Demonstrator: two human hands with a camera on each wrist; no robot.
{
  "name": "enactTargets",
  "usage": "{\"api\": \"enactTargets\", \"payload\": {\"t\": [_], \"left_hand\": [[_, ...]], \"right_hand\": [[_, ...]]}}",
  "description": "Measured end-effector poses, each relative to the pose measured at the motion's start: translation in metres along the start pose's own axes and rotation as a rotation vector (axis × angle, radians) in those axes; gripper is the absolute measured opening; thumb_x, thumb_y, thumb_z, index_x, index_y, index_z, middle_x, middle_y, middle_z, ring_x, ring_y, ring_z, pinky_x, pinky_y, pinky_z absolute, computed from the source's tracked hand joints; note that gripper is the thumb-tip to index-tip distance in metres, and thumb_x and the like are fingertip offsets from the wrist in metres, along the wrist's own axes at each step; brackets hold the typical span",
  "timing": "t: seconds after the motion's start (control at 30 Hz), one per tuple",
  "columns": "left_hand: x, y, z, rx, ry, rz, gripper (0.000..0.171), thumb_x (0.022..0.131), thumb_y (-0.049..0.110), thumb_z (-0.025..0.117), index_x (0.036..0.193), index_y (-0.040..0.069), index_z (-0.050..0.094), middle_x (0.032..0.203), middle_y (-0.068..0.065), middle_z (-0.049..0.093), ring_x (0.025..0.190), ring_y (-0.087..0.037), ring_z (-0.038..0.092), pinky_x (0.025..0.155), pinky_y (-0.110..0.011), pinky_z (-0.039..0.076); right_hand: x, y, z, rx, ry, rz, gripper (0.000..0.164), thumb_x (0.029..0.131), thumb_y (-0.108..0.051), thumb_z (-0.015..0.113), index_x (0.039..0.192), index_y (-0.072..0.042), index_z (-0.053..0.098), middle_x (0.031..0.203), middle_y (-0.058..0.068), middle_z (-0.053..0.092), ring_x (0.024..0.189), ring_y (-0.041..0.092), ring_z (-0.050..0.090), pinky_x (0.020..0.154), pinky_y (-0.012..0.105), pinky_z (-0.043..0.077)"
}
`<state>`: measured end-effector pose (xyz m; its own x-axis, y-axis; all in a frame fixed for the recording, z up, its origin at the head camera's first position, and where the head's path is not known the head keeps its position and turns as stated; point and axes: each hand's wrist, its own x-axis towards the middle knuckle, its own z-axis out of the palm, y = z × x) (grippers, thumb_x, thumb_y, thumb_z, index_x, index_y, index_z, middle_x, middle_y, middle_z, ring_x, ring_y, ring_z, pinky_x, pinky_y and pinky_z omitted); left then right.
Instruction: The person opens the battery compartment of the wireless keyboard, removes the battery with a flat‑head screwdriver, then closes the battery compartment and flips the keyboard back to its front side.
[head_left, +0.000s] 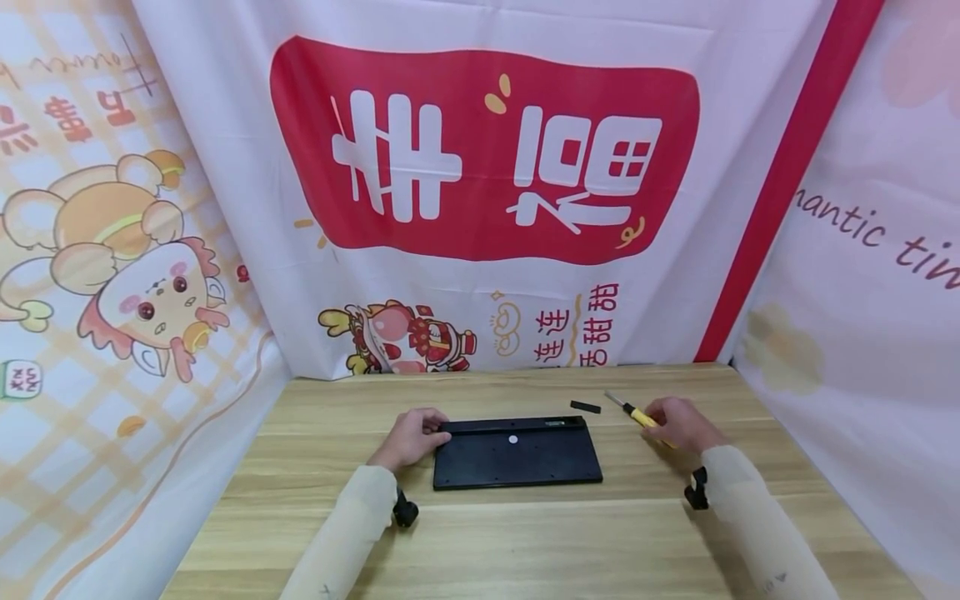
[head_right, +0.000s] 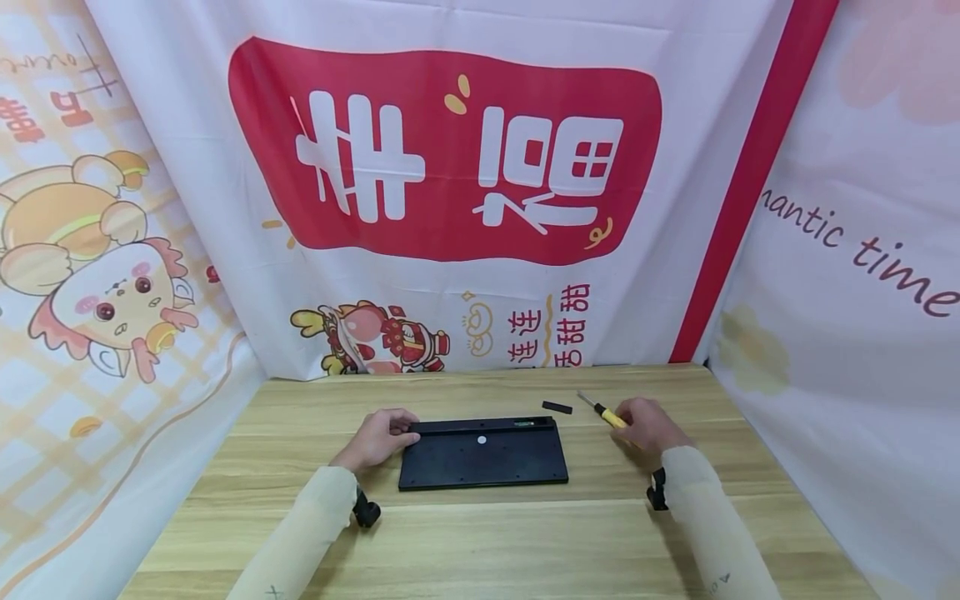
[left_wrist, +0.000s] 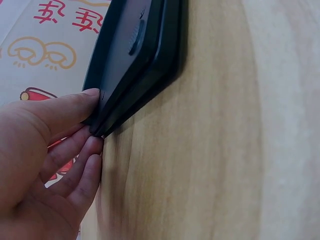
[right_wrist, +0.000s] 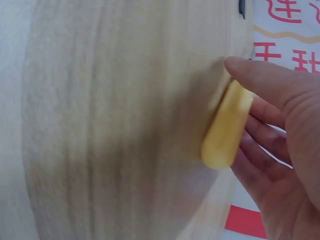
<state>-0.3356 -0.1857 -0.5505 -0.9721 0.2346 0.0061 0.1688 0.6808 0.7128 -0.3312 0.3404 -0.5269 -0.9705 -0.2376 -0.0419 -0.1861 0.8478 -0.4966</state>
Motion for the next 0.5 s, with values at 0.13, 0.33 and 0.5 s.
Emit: {"api": "enactTargets", "payload": {"t": [0.13, 0.33, 0.5], "left_hand": [[0.001, 0.0, 0.0, -0.001, -0.004, -0.003, 0.02, 0.098, 0.019, 0.077, 0.117, 0.017, 0.077, 0.114, -0.004, 0.075, 0.105, -0.019, 0.068, 0.096, -0.045, 0.06], [0.001, -0.001, 0.001, 0.009, -0.007, 0.008, 0.021, 0.099, 0.02, 0.077, 0.119, 0.016, 0.077, 0.117, -0.005, 0.075, 0.106, -0.02, 0.069, 0.097, -0.045, 0.06], [0.0, 0.0, 0.001, 0.007, 0.005, 0.009, 0.021, 0.098, 0.019, 0.078, 0.118, 0.015, 0.077, 0.115, -0.005, 0.076, 0.106, -0.02, 0.069, 0.096, -0.044, 0.06]], "right_hand": [[0.003, 0.004, 0.009, -0.006, 0.048, -0.009, 0.024, 0.09, -0.016, 0.084, 0.105, 0.001, 0.076, 0.094, 0.007, 0.075, 0.085, 0.018, 0.065, 0.078, 0.038, 0.057], [0.009, 0.008, 0.015, -0.038, 0.118, -0.011, 0.016, 0.092, -0.015, 0.081, 0.096, -0.001, 0.078, 0.087, 0.007, 0.074, 0.079, 0.019, 0.062, 0.076, 0.038, 0.054], [0.011, 0.007, 0.012, -0.053, 0.133, 0.0, 0.013, 0.093, -0.015, 0.078, 0.095, -0.002, 0.076, 0.088, 0.007, 0.073, 0.079, 0.02, 0.062, 0.077, 0.041, 0.056]]}}
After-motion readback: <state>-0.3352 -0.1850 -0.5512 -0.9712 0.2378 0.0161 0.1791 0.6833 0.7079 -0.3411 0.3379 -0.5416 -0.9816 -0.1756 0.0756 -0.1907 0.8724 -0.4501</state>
